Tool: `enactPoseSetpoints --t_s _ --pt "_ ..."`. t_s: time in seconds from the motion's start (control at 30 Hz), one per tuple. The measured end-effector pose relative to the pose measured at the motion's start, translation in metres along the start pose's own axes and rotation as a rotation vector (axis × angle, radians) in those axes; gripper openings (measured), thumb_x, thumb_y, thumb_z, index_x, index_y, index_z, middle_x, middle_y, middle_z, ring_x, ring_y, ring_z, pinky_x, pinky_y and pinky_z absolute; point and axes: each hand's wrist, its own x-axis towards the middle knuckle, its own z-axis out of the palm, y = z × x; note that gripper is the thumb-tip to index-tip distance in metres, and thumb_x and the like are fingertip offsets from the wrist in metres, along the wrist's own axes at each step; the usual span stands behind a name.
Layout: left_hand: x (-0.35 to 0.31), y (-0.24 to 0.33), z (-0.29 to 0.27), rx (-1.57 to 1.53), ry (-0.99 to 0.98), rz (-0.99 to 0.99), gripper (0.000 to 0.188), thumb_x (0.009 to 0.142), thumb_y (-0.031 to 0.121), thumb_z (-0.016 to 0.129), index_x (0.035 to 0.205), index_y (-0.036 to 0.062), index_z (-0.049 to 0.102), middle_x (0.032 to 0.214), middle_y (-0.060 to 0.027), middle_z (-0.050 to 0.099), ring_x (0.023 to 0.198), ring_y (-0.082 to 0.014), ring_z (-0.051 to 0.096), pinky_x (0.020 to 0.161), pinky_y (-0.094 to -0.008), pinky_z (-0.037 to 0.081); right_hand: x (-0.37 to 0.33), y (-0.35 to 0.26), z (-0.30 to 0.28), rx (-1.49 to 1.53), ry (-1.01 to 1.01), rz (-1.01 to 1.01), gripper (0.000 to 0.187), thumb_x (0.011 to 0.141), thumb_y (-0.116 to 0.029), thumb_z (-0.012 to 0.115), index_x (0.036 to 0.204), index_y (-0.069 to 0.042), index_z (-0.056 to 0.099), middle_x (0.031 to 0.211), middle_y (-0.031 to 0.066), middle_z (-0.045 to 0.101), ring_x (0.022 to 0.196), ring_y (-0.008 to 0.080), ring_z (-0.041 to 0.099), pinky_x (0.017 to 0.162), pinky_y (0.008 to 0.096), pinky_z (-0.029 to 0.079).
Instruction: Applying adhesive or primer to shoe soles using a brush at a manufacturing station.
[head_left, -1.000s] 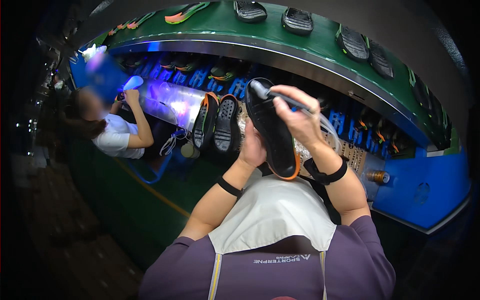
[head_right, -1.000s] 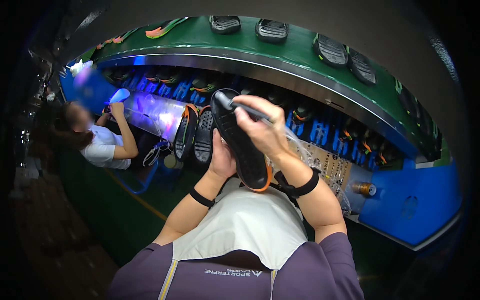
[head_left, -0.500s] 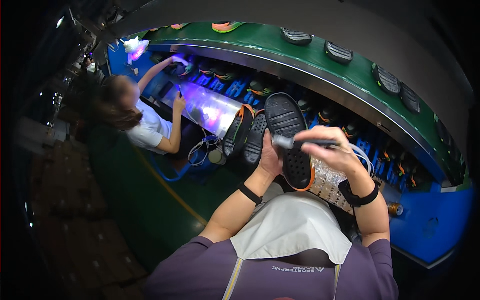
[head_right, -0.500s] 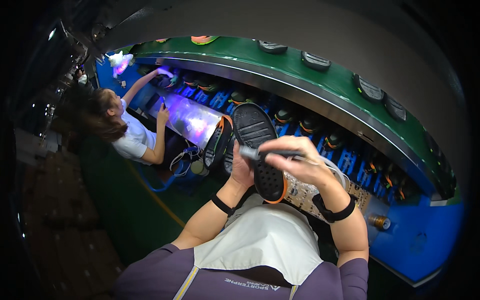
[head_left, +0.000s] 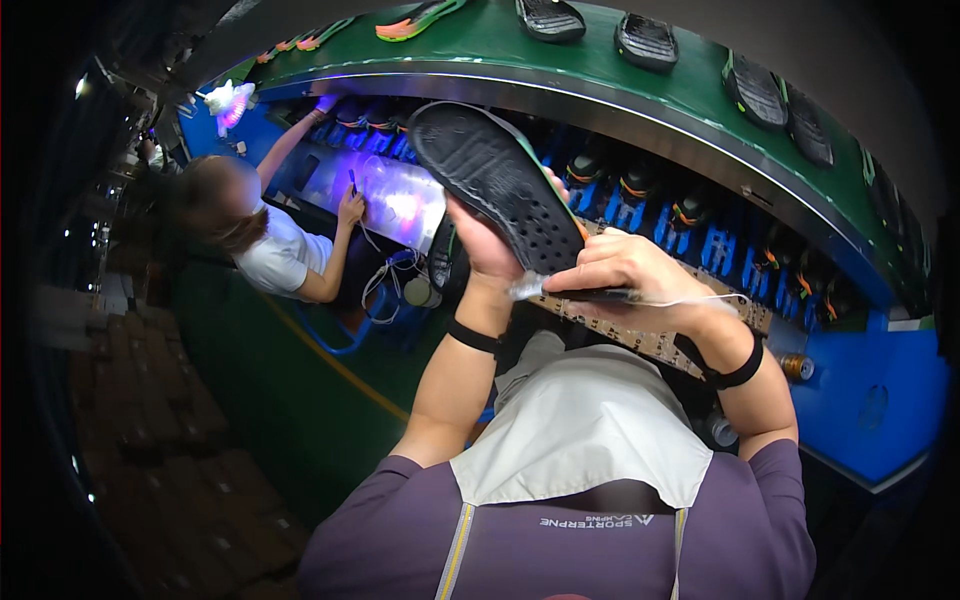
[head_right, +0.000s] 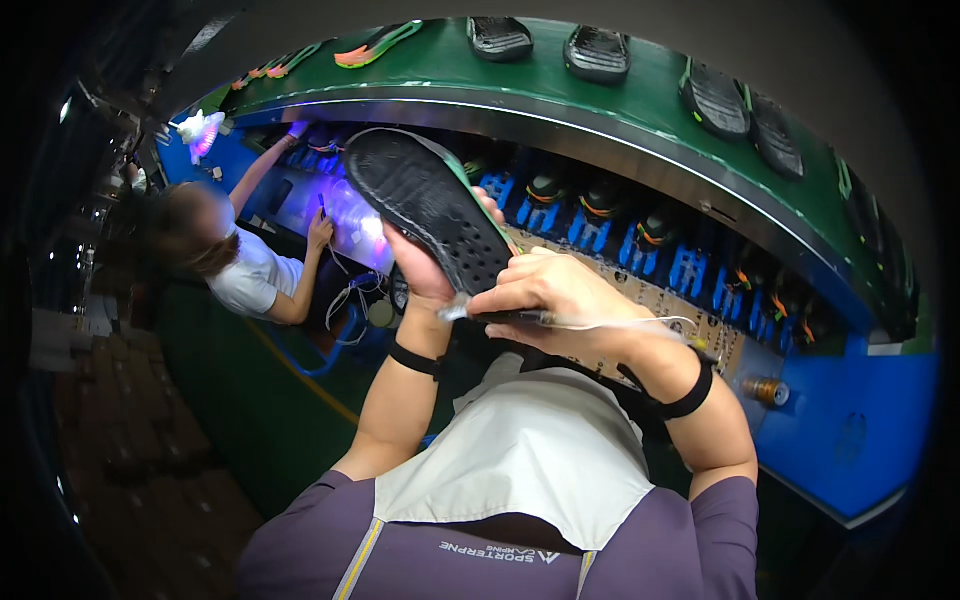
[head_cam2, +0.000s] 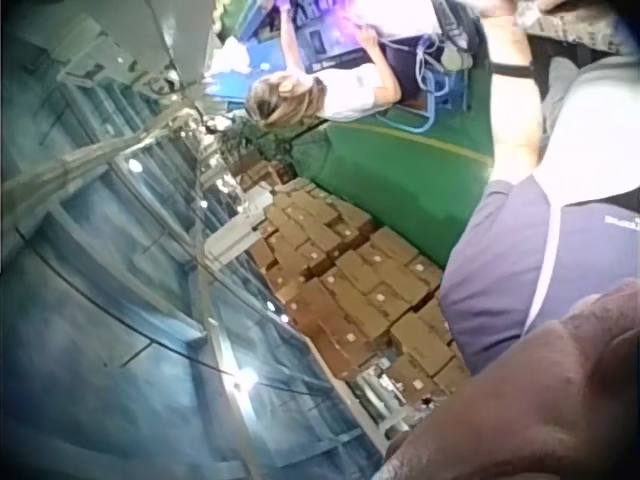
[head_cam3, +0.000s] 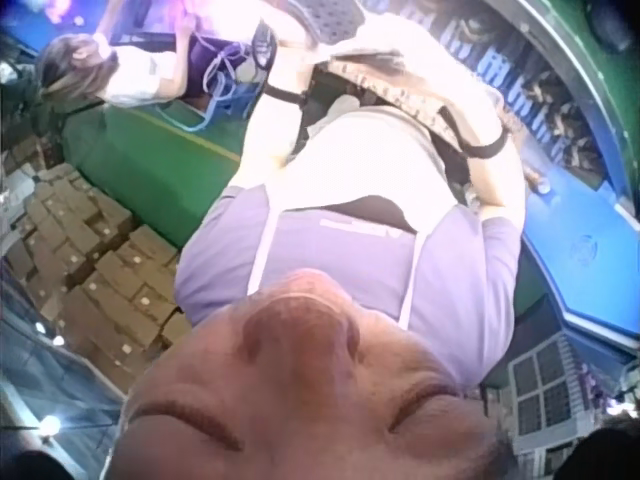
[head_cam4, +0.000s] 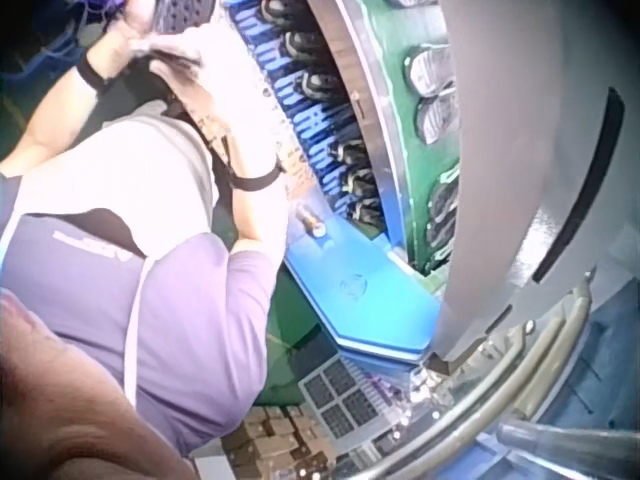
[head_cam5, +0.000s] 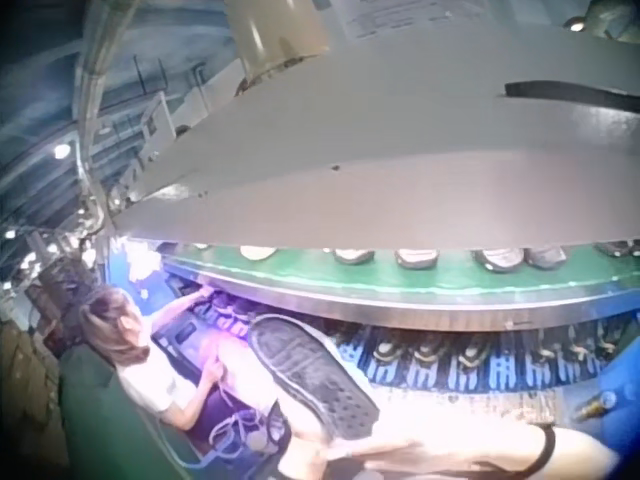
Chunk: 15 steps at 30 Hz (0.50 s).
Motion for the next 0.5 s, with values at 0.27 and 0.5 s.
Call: enactPoseSetpoints --t_s 0.27,0.5 --pt "0.012 0.025 0.019 0.109 -0.005 0.041 0.117 0.085 0.092 0.042 0.133 -0.0138 0.054 0.118 -0.0243 0.065 0.108 -0.0364 0.064 0.104 -0.0488 0.052 0.0 -0.001 -0.008 0.085 -0.045 -0.143 0.042 0.08 -0.007 0.087 0.12 -0.012 0.079 0.093 0.0063 0.072 0.087 0.0257 0.065 0.085 0.0413 0.048" --pt "0.028 0.039 0.034 0.076 -0.298 -0.065 0.119 0.085 0.092 0.045 0.143 -0.0112 0.05 0.126 -0.0272 0.064 0.114 -0.0403 0.064 0.105 -0.0512 0.052 0.003 0.0 -0.016 -0.144 0.073 -0.083 0.035 0.082 -0.012 0.086 0.117 -0.008 0.078 0.075 0.005 0.061 0.072 0.0266 0.056 0.077 0.0406 0.045"
